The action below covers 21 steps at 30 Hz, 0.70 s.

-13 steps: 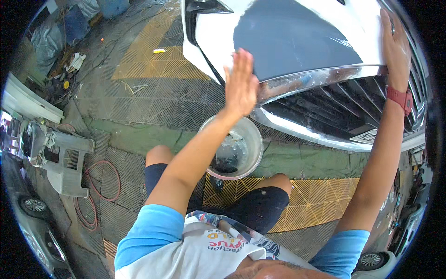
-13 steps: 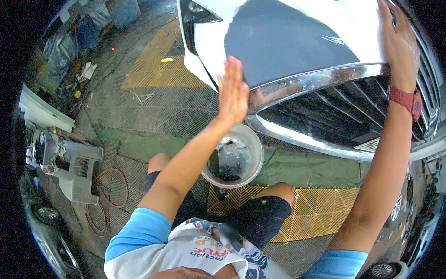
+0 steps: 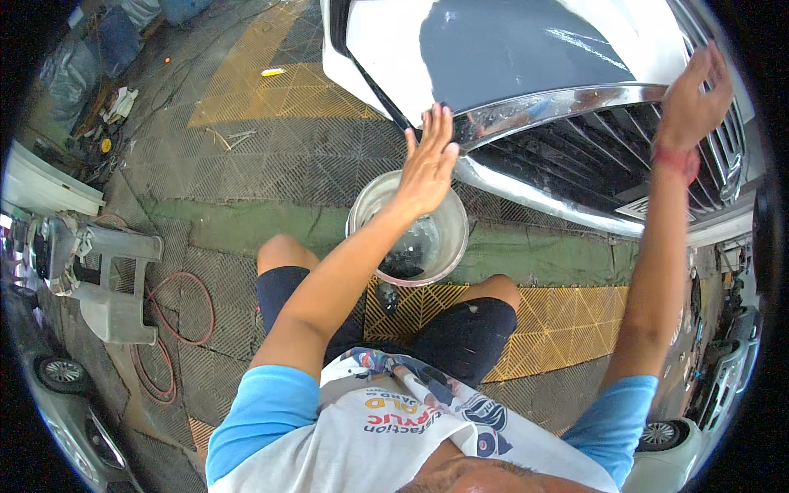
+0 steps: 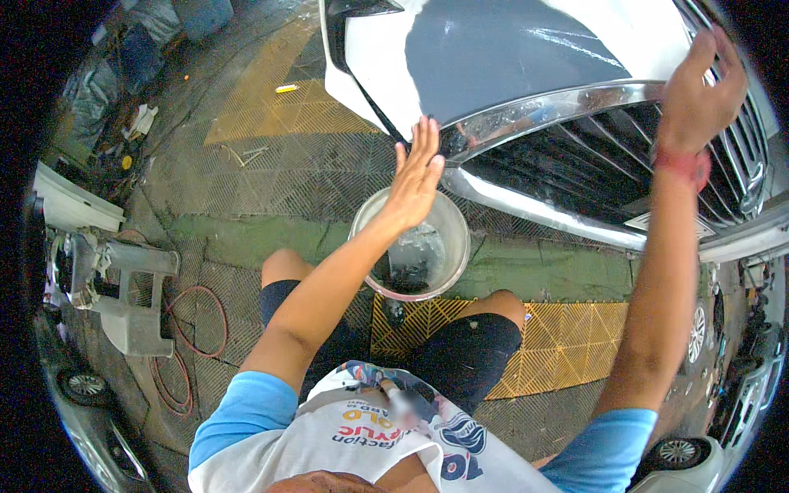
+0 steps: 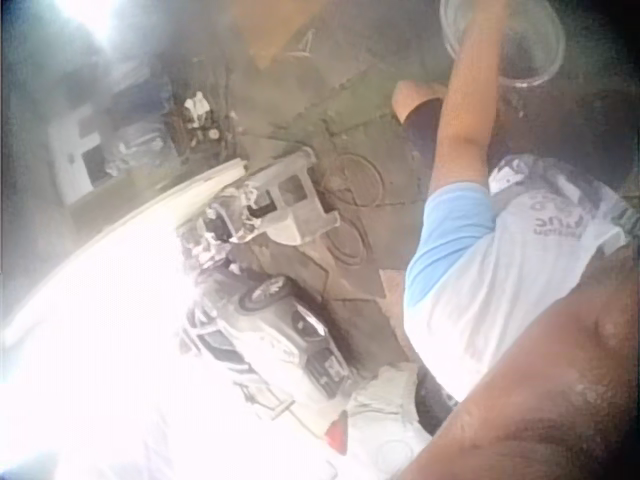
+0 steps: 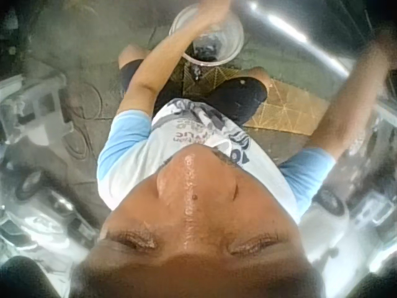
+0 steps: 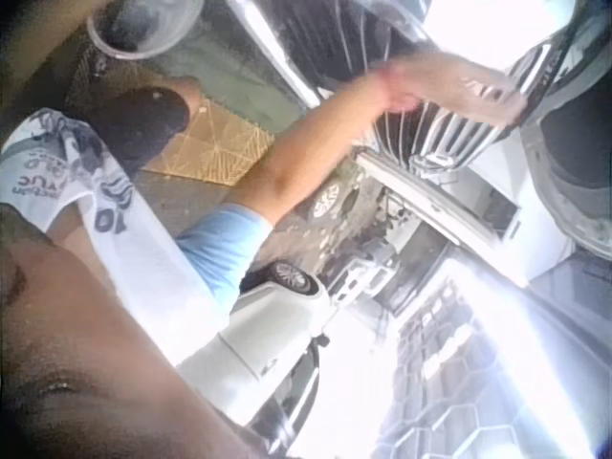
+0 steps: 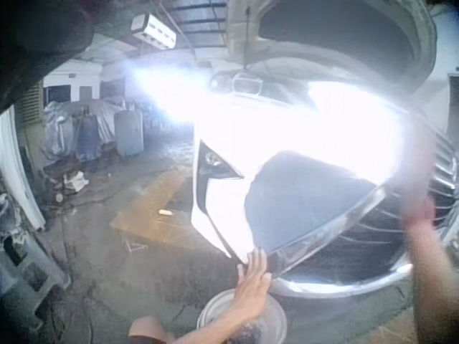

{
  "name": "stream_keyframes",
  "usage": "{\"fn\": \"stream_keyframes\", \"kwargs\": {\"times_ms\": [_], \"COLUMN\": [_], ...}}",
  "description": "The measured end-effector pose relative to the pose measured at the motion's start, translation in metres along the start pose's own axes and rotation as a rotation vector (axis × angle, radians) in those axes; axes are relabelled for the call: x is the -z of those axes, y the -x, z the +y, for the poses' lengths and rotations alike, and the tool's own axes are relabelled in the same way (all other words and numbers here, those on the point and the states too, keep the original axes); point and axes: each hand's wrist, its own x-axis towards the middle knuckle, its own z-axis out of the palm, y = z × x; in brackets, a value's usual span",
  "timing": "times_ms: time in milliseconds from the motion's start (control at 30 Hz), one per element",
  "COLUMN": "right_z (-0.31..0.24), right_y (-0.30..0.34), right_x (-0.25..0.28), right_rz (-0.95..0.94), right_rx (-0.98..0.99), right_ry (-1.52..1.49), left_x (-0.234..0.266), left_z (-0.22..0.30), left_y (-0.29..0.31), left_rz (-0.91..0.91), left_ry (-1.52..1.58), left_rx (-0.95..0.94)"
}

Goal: The person kneels in front of a white car and scrubs the front bumper with a sponge, repeatedly dipping it into a bucket of water. Another person is visible in the background working on the car's wheel area.

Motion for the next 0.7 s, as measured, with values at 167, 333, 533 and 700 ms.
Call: {"fn": "stream_keyframes", "kwargs": {"times_ms": [167,333,533,700], "right_z": [-0.213,-0.346,-0.32,-0.31], "right_y": [0.232,0.44,0.558,0.663], "right_x": [0.063,0.068,0.001,-0.01], "right_rz": [-0.724,-0.655,-0.69,-0.601], "right_rx": [-0.622,-2.321,-2.649,-2.737], "right_ry": [-0.645,-1.425,-0.888,-0.804], "left_x": [0.01,-0.008,-0.023,-0.017], "left_z": [-0.044,-0.097,-0.111,-0.116], "left_y": [0.085,0.156,0.179,0.18], "left_rz": [0.004,-0.606,-0.014,-0.029], "left_ry": [0.393,-0.328,-0.441,-0.367], "left_rx": [0.31,0.277,0.066,0.092]}}
